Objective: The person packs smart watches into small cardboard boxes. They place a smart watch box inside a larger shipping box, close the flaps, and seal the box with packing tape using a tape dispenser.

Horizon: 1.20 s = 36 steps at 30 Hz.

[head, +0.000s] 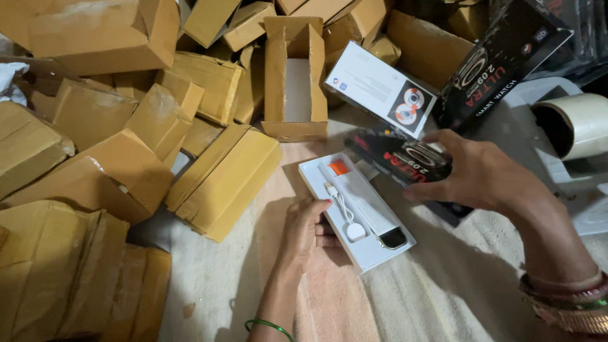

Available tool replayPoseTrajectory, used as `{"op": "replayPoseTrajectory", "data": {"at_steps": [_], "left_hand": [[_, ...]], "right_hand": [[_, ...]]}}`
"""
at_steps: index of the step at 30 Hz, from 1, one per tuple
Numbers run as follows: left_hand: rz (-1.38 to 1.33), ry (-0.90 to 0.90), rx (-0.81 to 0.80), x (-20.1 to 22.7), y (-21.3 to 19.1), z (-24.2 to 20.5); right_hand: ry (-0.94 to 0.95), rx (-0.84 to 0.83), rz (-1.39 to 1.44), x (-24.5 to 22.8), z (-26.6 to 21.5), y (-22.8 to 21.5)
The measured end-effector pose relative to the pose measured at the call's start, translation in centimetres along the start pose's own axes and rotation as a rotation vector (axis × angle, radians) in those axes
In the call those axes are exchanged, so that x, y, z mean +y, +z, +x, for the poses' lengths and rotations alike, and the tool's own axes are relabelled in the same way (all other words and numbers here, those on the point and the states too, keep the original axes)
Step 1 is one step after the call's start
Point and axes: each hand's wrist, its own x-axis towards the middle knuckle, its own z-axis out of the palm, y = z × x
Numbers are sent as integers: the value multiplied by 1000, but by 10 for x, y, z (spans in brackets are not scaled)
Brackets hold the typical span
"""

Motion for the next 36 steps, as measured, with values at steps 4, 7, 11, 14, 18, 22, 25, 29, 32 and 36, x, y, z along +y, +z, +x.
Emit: {"op": "replayPoseTrajectory", "data": {"at_steps": [4,7,11,14,18,22,25,29,32,36], "left_hand": [[3,-42,-17,-3,-3,3],[-31,-46,-50,-6,-5,5],[-31,-59,-30,-11,-6,8],[-26,-42,-30,-15,-8,10],[-6,-78,-1,-17,-9,11],[99,41,130,-13,-7,10],[-252,46,236,-5,-5,11],[-51,180,302,-3,-7,8],[-24,272,333,-5,-12,9],[-178,366,306,-10,-17,12]], "right_hand": [[14,-243,154,-30,-21,3],[17,-363,83,-56,-29,16],[-152,-251,61,-69,-38,32],[-184,-218,0,-70,-40,41],[-220,-193,-30,-73,-39,48],[-225,-321,-77,-76,-39,43],[-230,-419,-85,-76,-44,38],[-279,-437,-63,-74,-46,34],[-348,-419,11,-72,-44,36],[-481,-375,32,-67,-40,45]]}}
